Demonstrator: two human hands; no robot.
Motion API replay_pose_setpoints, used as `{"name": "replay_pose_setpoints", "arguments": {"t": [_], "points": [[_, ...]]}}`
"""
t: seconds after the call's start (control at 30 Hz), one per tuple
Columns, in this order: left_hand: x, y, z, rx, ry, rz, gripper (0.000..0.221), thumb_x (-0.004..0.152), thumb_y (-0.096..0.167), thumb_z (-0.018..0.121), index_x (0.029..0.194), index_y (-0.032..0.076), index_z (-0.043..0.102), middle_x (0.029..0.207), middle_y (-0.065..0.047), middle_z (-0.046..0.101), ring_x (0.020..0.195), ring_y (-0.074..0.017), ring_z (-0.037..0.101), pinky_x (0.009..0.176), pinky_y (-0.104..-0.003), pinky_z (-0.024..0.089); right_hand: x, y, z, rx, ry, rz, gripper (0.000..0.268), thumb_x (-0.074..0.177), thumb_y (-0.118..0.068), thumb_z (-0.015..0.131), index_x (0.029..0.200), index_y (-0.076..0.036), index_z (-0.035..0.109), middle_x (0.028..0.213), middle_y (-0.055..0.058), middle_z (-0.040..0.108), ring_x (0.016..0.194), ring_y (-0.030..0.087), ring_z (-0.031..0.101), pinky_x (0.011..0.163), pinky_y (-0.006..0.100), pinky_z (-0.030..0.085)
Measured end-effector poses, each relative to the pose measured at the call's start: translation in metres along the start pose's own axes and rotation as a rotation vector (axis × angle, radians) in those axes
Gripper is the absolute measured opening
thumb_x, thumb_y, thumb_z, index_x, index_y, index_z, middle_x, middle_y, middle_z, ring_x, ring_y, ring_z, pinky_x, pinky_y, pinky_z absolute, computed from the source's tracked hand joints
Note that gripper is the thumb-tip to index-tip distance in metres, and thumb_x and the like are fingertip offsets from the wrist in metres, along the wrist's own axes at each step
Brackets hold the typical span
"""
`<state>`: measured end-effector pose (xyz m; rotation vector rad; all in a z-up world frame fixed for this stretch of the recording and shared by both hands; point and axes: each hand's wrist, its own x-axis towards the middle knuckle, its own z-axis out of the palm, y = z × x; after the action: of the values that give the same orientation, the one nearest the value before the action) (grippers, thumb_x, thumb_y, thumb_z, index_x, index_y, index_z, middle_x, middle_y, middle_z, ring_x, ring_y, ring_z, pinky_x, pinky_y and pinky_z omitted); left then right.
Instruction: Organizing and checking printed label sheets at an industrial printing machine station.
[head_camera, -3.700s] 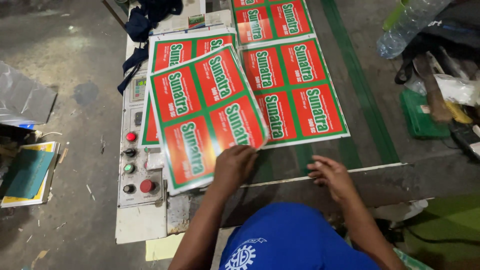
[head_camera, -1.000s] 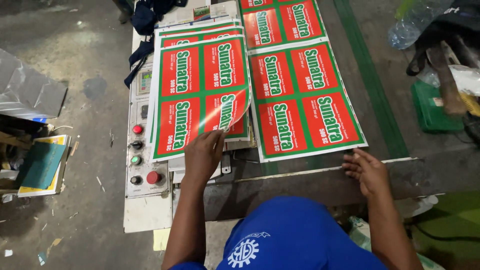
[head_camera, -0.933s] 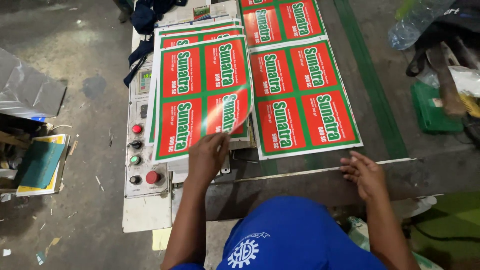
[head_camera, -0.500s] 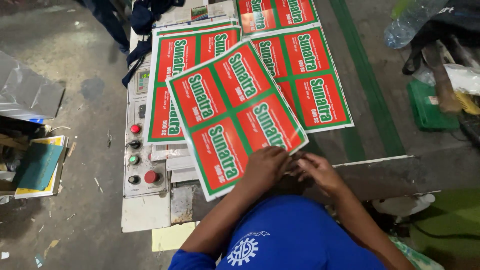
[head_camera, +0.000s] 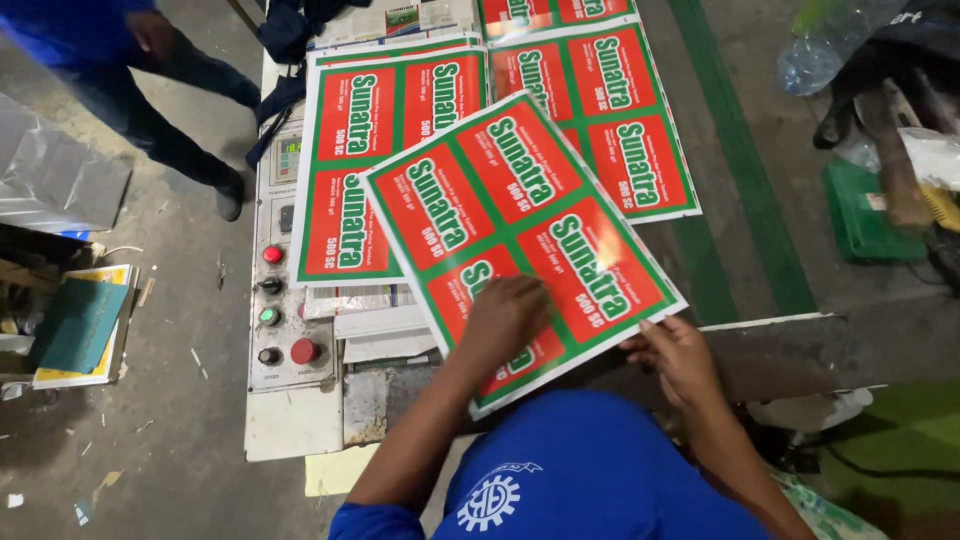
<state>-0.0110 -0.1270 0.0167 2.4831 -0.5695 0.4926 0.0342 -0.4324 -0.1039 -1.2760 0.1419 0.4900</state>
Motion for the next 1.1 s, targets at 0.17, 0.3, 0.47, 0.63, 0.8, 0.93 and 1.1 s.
{"name": "replay_pose_setpoints", "arguments": {"t": [0.17,0.3,0.47,0.63,0.8,0.93,1.1], "points": [[-0.015,-0.057,-0.027,0.094,0.047,-0.276,0.026,0.085,0.018,0.074,0.107,0.005,0.074,0.115,-0.014,0.075,0.106,-0.0325,0.070,0.091,-0.045,0.054,-0.011,-0.004,-0.026,0.031,0.144,-0.041,0.024,0.101,-0.016,0.063,0.122,-0.004,0.065,0.101,0.008,0.075,0.083,0.019,0.073,0.066,0.032,0.057],[-0.028,-0.082,-0.042,0.216,0.098,-0.341,0.029,0.090,0.022,0.076,0.114,0.005,0.074,0.121,-0.014,0.073,0.116,-0.0340,0.066,0.099,-0.049,0.049,-0.013,0.000,-0.060,0.046,0.182,-0.061,0.023,0.102,-0.015,0.063,0.123,-0.005,0.064,0.101,0.008,0.074,0.082,0.020,0.072,0.065,0.034,0.057],[-0.035,-0.092,-0.058,0.402,-0.064,-0.377,0.058,0.075,0.033,0.082,0.124,0.006,0.067,0.138,-0.014,0.062,0.132,-0.0333,0.053,0.105,-0.052,0.039,-0.023,-0.002,-0.091,0.019,0.249,-0.107,0.026,0.104,-0.014,0.063,0.127,-0.003,0.064,0.101,0.010,0.072,0.085,0.022,0.072,0.066,0.035,0.057],[-0.031,-0.088,-0.068,0.397,-0.126,-0.376,0.045,0.082,0.031,0.080,0.120,0.009,0.069,0.133,-0.009,0.065,0.129,-0.0295,0.057,0.103,-0.051,0.042,-0.034,-0.002,-0.114,-0.015,0.333,-0.055,0.026,0.104,-0.012,0.062,0.128,-0.004,0.063,0.103,0.008,0.071,0.086,0.022,0.072,0.067,0.034,0.057],[-0.028,-0.089,-0.083,0.314,-0.121,-0.366,0.022,0.089,0.023,0.075,0.107,0.010,0.074,0.114,-0.008,0.074,0.109,-0.0303,0.067,0.095,-0.047,0.049,-0.048,-0.008,-0.115,-0.013,0.358,-0.048,0.026,0.105,-0.012,0.062,0.129,-0.003,0.063,0.106,0.008,0.072,0.088,0.021,0.071,0.068,0.034,0.057],[-0.020,-0.067,-0.101,0.291,0.105,-0.316,0.011,0.096,0.016,0.072,0.101,0.007,0.075,0.099,-0.010,0.076,0.091,-0.0313,0.071,0.086,-0.044,0.053,-0.055,-0.011,-0.112,-0.037,0.362,-0.052,0.027,0.105,-0.012,0.062,0.129,-0.002,0.064,0.108,0.010,0.072,0.088,0.021,0.071,0.069,0.034,0.056],[-0.007,-0.022,-0.120,0.325,0.302,-0.232,0.010,0.095,0.013,0.071,0.100,0.005,0.073,0.099,-0.011,0.076,0.089,-0.0302,0.072,0.084,-0.043,0.053,-0.056,-0.008,-0.116,-0.043,0.368,-0.041,0.027,0.105,-0.013,0.063,0.130,-0.002,0.063,0.108,0.010,0.072,0.087,0.022,0.071,0.069,0.035,0.056]]}}
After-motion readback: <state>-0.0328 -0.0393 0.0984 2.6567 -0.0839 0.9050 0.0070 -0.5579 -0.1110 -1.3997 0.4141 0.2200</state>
